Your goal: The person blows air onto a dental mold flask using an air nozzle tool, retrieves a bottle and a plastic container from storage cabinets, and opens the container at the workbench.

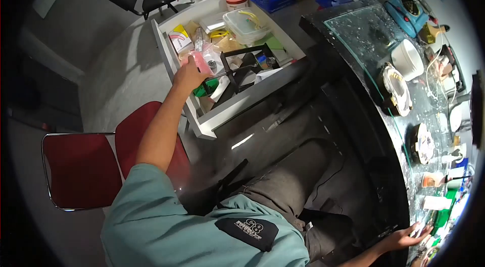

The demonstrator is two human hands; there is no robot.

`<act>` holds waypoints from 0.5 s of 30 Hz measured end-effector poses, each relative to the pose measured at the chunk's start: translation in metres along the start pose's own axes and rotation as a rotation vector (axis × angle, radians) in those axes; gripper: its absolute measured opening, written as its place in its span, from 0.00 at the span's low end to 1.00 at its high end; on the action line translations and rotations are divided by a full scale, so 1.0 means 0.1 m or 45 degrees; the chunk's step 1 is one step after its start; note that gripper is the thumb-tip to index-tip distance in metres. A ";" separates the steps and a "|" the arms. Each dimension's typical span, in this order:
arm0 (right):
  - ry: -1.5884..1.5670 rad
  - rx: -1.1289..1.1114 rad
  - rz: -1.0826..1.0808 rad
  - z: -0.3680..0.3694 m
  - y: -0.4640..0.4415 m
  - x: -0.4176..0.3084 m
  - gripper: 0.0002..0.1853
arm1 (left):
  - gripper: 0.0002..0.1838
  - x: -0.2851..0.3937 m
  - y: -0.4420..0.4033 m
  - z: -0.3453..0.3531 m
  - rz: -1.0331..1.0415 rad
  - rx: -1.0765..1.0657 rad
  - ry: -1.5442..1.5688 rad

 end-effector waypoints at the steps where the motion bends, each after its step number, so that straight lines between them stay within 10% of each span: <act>1: -0.032 0.038 0.014 -0.06 0.14 -0.17 0.28 | 0.41 0.02 -0.03 0.02 -0.046 -0.054 0.045; 11: -0.362 -1.202 0.818 0.07 2.36 -0.87 0.17 | 0.18 0.16 -0.52 0.07 -0.234 0.072 1.057; 15: -0.467 -1.789 0.705 0.16 3.09 -1.25 0.17 | 0.15 0.73 -0.82 -0.02 -0.333 0.094 1.639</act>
Point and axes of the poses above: each hand's wrist, its own y-axis away from the middle knuckle, its own z-axis out of the palm, x = y × z, the point moved 8 cm from there along -y, towards the middle knuckle, and after that the axes turned 13 degrees about x, right-handed, at the moved point
